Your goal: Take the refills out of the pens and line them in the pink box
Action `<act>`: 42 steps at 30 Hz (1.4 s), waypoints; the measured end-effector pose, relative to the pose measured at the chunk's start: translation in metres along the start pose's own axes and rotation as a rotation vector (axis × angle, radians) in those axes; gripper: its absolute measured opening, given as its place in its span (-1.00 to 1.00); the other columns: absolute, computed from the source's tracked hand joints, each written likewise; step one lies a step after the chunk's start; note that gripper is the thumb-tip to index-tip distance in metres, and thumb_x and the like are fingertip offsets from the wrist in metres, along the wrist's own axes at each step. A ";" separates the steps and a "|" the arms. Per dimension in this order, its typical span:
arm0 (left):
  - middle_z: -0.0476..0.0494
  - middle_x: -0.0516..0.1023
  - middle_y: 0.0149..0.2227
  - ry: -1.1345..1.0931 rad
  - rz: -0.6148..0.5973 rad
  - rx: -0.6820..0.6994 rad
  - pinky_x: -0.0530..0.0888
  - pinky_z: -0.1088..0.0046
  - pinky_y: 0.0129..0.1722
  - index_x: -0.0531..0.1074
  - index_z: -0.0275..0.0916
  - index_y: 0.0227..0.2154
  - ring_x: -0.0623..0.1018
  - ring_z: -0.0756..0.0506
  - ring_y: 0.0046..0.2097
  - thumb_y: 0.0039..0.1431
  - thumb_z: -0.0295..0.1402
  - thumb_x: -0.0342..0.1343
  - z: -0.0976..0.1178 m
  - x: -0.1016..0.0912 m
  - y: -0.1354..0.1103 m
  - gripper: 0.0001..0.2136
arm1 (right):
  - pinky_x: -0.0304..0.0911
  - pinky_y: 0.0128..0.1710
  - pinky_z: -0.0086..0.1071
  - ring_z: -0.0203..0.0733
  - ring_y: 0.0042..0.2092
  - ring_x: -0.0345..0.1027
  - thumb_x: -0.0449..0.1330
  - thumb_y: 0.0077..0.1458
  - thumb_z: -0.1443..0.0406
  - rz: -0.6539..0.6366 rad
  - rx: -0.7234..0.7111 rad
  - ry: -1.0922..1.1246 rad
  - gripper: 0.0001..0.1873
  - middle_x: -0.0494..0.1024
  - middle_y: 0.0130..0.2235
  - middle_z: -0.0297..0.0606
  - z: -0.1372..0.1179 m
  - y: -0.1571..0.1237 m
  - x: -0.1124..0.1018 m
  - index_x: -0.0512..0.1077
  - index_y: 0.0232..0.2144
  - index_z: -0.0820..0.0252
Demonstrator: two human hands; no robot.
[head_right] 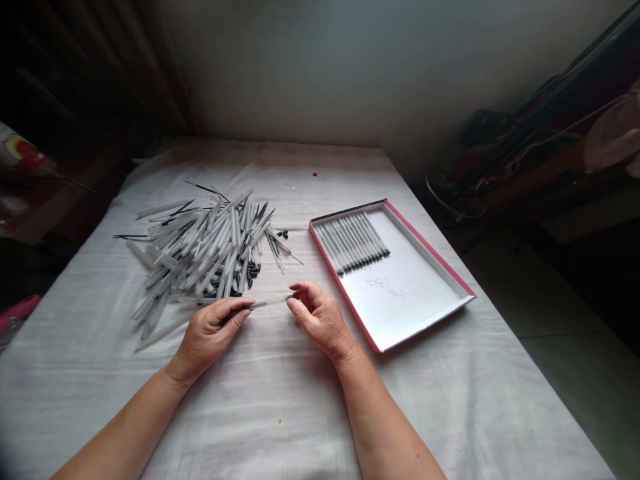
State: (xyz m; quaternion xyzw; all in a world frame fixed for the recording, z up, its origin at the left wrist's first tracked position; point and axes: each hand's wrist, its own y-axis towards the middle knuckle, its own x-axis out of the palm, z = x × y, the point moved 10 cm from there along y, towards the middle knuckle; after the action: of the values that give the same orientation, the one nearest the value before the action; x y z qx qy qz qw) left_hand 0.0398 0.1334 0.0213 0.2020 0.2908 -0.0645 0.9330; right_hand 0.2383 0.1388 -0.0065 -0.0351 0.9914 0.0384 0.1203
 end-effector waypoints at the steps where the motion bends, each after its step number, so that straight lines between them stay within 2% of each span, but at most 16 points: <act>1: -0.10 0.65 -0.28 0.000 0.002 0.001 0.54 0.46 -0.20 0.56 -0.17 -0.21 0.62 -0.06 -0.26 0.18 -0.36 0.12 0.000 0.000 0.000 -0.83 | 0.28 -0.42 -0.43 -0.29 -0.41 0.34 0.19 0.12 0.21 -0.005 -0.003 0.017 -0.76 0.49 -0.38 -0.29 0.000 0.000 0.001 0.43 -0.15 0.17; 4: -0.10 0.65 -0.29 -0.005 0.001 0.001 0.53 0.46 -0.21 0.56 -0.17 -0.22 0.62 -0.07 -0.26 0.18 -0.36 0.11 0.002 0.000 0.001 -0.84 | 0.30 -0.39 -0.42 -0.27 -0.38 0.37 0.18 0.13 0.22 -0.014 -0.018 0.011 -0.83 0.52 -0.36 -0.27 -0.002 0.000 0.002 0.46 -0.25 0.18; 7: -0.12 0.64 -0.26 -0.021 -0.010 -0.020 0.53 0.44 -0.19 0.55 -0.18 -0.21 0.61 -0.08 -0.23 0.18 -0.37 0.10 0.002 0.001 0.000 -0.83 | 0.28 -0.44 -0.43 -0.29 -0.44 0.34 0.16 0.13 0.20 0.002 -0.013 -0.002 -0.83 0.52 -0.43 -0.28 -0.004 0.002 0.002 0.46 -0.35 0.19; 11: -0.14 0.61 -0.20 -0.046 -0.020 -0.080 0.53 0.47 -0.25 0.47 -0.19 -0.05 0.60 -0.05 -0.27 0.16 -0.31 0.13 -0.002 0.001 0.000 -0.71 | 0.27 -0.50 -0.43 -0.32 -0.51 0.31 0.19 0.09 0.14 0.119 0.037 0.144 -0.79 0.51 -0.46 -0.30 -0.002 0.004 -0.011 0.44 -0.37 0.18; 13: -0.11 0.61 -0.29 -0.030 -0.018 -0.099 0.51 0.48 -0.30 0.47 -0.21 -0.07 0.58 -0.04 -0.33 0.18 -0.26 0.10 -0.003 -0.001 0.000 -0.72 | 0.26 -0.53 -0.43 -0.32 -0.52 0.31 0.21 0.06 0.12 0.179 0.059 0.217 -0.76 0.51 -0.46 -0.30 0.001 0.005 -0.019 0.43 -0.36 0.18; 15: -0.07 0.57 -0.43 -0.027 -0.016 -0.119 0.48 0.50 -0.34 0.49 -0.24 -0.22 0.56 -0.03 -0.39 0.24 -0.23 0.02 -0.004 -0.003 0.000 -0.77 | 0.24 -0.55 -0.44 -0.33 -0.52 0.31 0.23 0.04 0.11 0.198 0.068 0.254 -0.75 0.52 -0.46 -0.30 0.002 0.005 -0.021 0.43 -0.35 0.18; 17: -0.04 0.50 -0.54 -0.050 -0.012 -0.148 0.44 0.52 -0.41 0.47 -0.24 -0.38 0.52 -0.02 -0.45 0.27 -0.21 -0.03 -0.008 -0.003 0.000 -0.74 | 0.24 -0.55 -0.45 -0.33 -0.51 0.31 0.25 0.03 0.12 0.183 0.070 0.265 -0.75 0.53 -0.45 -0.30 0.002 0.006 -0.020 0.45 -0.36 0.18; 19: -0.01 0.47 -0.56 -0.074 -0.006 -0.186 0.41 0.54 -0.46 0.45 -0.24 -0.41 0.49 0.00 -0.49 0.26 -0.19 -0.02 -0.013 -0.002 -0.002 -0.73 | 0.24 -0.54 -0.44 -0.33 -0.51 0.31 0.25 0.02 0.12 0.169 0.074 0.268 -0.75 0.53 -0.45 -0.30 0.002 0.006 -0.018 0.46 -0.36 0.19; 23: -0.03 0.53 -0.46 -0.116 0.033 -0.250 0.40 0.55 -0.46 0.45 -0.24 -0.26 0.48 0.02 -0.49 0.17 -0.19 0.09 -0.023 -0.001 -0.005 -0.78 | 0.24 -0.53 -0.44 -0.33 -0.51 0.32 0.26 0.01 0.13 0.157 0.081 0.279 -0.76 0.53 -0.46 -0.31 0.002 0.007 -0.016 0.47 -0.36 0.19; 27: -0.08 0.58 -0.38 -0.120 0.007 -0.252 0.44 0.53 -0.39 0.43 -0.24 -0.15 0.54 -0.02 -0.41 0.15 -0.17 0.11 -0.021 0.000 -0.004 -0.71 | 0.25 -0.52 -0.43 -0.31 -0.49 0.34 0.26 0.00 0.12 0.155 0.081 0.281 -0.75 0.55 -0.44 -0.29 0.002 0.007 -0.016 0.47 -0.37 0.19; 30: -0.05 0.55 -0.50 -0.089 -0.045 -0.225 0.42 0.55 -0.45 0.47 -0.25 -0.28 0.52 -0.01 -0.46 0.24 -0.15 0.00 -0.014 0.002 -0.003 -0.72 | 0.25 -0.53 -0.43 -0.29 -0.47 0.37 0.27 -0.01 0.12 0.146 0.089 0.298 -0.74 0.57 -0.42 -0.26 0.003 0.006 -0.014 0.48 -0.35 0.19; 33: -0.03 0.51 -0.56 -0.092 -0.033 -0.229 0.38 0.57 -0.50 0.45 -0.25 -0.42 0.47 0.02 -0.52 0.25 -0.15 -0.02 -0.014 0.001 -0.003 -0.70 | 0.21 -0.55 -0.45 -0.29 -0.47 0.39 0.28 -0.02 0.12 0.130 0.104 0.313 -0.73 0.59 -0.42 -0.24 0.004 0.005 -0.010 0.50 -0.33 0.19; 36: -0.03 0.54 -0.48 -0.129 0.042 -0.261 0.41 0.57 -0.48 0.46 -0.24 -0.31 0.48 0.02 -0.50 0.17 -0.17 0.09 -0.018 -0.003 -0.004 -0.77 | 0.21 -0.54 -0.44 -0.28 -0.47 0.39 0.28 -0.02 0.11 0.118 0.113 0.296 -0.71 0.60 -0.41 -0.23 0.005 0.005 -0.008 0.50 -0.32 0.20; 39: -0.09 0.59 -0.33 -0.128 0.056 -0.261 0.45 0.54 -0.41 0.45 -0.24 -0.19 0.54 0.00 -0.42 0.11 -0.18 0.15 -0.018 -0.005 -0.004 -0.73 | 0.23 -0.53 -0.43 -0.28 -0.47 0.40 0.28 -0.03 0.10 0.119 0.109 0.284 -0.70 0.60 -0.41 -0.23 0.005 0.005 -0.008 0.50 -0.32 0.20; 42: -0.06 0.57 -0.45 -0.102 -0.011 -0.231 0.43 0.55 -0.43 0.48 -0.24 -0.25 0.53 0.00 -0.46 0.20 -0.16 0.05 -0.013 -0.001 -0.004 -0.74 | 0.22 -0.53 -0.43 -0.28 -0.47 0.40 0.28 -0.03 0.10 0.112 0.108 0.288 -0.70 0.60 -0.41 -0.23 0.005 0.005 -0.008 0.50 -0.32 0.20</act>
State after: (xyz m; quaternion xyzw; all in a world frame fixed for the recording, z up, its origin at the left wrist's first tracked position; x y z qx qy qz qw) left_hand 0.0316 0.1354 0.0104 0.0882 0.2496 -0.0457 0.9632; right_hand 0.2463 0.1445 -0.0090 0.0214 0.9994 -0.0140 -0.0234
